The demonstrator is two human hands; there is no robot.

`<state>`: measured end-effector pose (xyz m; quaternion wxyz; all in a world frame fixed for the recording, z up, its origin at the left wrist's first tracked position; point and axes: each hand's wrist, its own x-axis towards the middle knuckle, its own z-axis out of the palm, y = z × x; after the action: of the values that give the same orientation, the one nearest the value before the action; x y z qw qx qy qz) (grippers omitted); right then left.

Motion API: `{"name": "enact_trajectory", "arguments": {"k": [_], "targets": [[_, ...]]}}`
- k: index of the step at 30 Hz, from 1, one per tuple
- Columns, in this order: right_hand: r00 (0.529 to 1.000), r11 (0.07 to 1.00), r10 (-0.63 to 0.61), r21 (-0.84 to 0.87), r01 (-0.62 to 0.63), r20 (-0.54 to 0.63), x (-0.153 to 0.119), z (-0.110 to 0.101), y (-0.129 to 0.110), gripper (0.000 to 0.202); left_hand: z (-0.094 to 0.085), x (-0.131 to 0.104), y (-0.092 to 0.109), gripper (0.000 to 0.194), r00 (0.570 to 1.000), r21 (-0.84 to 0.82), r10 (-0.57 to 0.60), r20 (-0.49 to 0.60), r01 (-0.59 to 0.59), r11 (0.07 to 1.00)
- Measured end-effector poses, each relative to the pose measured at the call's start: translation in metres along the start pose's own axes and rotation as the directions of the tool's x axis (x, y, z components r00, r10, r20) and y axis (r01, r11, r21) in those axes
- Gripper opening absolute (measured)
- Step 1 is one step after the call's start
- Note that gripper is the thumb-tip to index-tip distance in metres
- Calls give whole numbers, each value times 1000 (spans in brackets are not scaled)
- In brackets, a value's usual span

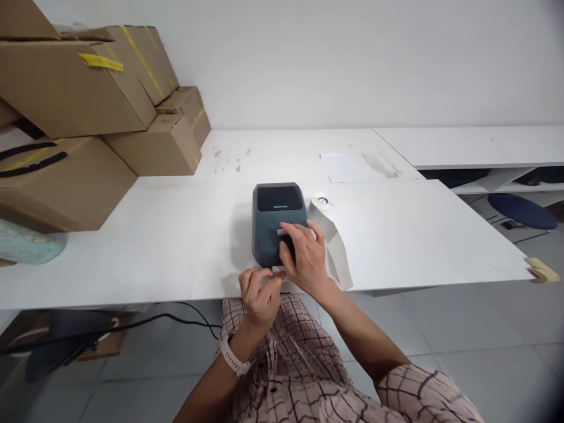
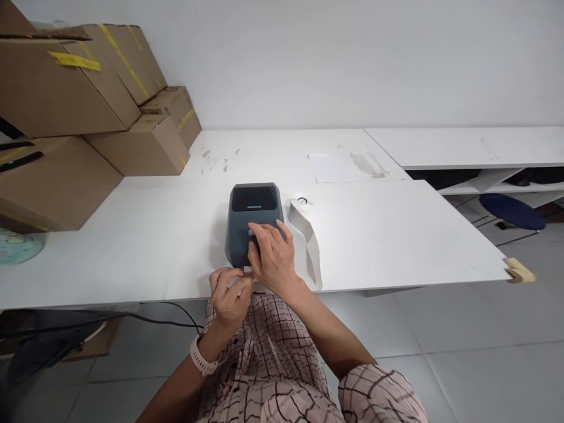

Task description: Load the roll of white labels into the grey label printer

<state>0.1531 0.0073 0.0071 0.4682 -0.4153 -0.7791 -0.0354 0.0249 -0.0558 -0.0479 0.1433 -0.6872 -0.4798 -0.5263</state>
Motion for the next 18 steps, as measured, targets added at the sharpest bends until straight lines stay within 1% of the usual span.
{"name": "enact_trajectory", "arguments": {"k": [3,6,8,10,11,12,13,14,15,16,17,18], "targets": [[998,996,47,79,-50,44,-8,-4,3,34,2,-1,1,18,1000,-20,-25,-4,25,1000],[979,944,164,267,-191,120,-24,-12,9,34,-1,-6,0,13,999,-61,-43,17,44,997],[944,870,283,369,-328,171,-36,-19,11,45,-6,-10,-3,12,998,-126,-46,33,50,991],[903,792,374,433,-430,213,-42,-25,14,59,-12,-9,-10,19,997,-185,-76,22,79,980],[891,766,388,456,-454,235,-42,-28,15,65,-15,-6,-16,24,994,-206,-112,-7,108,972],[889,751,380,476,-457,254,-39,-31,17,70,-16,-1,-23,28,984,-226,-169,-50,153,962],[894,745,358,494,-448,270,-34,-35,19,73,-16,7,-31,29,965,-247,-245,-94,216,945],[898,742,333,508,-437,286,-26,-39,21,75,-14,17,-39,29,932,-281,-340,-126,295,913],[902,739,309,521,-427,300,-17,-43,23,76,-9,29,-49,26,884,-331,-442,-151,376,865],[907,735,287,536,-415,309,-6,-46,25,76,-3,42,-58,23,825,-376,-554,-109,482,791],[912,729,267,554,-403,312,6,-49,27,76,6,55,-68,20,768,-416,-639,-46,567,711],[918,721,250,574,-390,309,18,-50,29,75,16,66,-76,20,723,-439,-689,56,637,633]]}}
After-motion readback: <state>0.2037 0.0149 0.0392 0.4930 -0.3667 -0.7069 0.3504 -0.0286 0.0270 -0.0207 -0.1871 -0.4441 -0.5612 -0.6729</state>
